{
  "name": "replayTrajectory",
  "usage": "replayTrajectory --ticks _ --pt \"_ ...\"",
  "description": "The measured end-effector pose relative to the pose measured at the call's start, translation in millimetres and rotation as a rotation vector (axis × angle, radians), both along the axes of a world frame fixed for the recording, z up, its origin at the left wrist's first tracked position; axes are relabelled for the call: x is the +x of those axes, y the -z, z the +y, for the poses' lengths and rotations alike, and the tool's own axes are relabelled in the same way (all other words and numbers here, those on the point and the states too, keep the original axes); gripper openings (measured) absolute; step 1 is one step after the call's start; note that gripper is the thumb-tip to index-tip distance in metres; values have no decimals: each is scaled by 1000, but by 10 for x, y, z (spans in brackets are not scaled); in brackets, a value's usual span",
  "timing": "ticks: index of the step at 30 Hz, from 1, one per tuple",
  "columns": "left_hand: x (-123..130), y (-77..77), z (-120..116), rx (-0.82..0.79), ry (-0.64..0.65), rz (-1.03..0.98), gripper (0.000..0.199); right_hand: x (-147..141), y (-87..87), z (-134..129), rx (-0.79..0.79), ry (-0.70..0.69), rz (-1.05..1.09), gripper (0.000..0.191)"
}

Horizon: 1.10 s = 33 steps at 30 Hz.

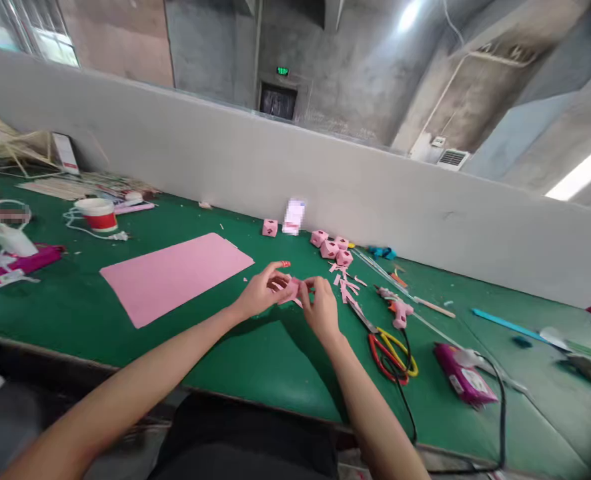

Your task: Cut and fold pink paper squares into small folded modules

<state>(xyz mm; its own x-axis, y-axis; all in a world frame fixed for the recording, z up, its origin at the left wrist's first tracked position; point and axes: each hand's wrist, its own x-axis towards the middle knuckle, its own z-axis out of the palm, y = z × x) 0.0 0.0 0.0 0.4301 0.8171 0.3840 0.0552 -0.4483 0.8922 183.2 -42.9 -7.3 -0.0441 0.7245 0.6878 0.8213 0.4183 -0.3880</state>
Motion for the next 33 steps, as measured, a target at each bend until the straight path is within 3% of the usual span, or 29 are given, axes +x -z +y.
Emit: replayTrajectory --ticks 5,14,24,28,33 --pt "-3 6 -49 26 78 89 61 -26 -22 -10 4 1 52 22" --pt "-36 -17 -87 67 100 205 57 -61 -85 -56 -94 -89 177 24" --pt "-14 -12 -44 -75 62 53 67 -88 -92 -59 -139 -167 257 23" --pt "-2 -3 -17 -220 42 -57 67 -96 -111 -73 -167 -133 329 27" --pt "-4 -26 -14 -260 10 -108 65 -88 -144 -82 -174 -93 400 28"
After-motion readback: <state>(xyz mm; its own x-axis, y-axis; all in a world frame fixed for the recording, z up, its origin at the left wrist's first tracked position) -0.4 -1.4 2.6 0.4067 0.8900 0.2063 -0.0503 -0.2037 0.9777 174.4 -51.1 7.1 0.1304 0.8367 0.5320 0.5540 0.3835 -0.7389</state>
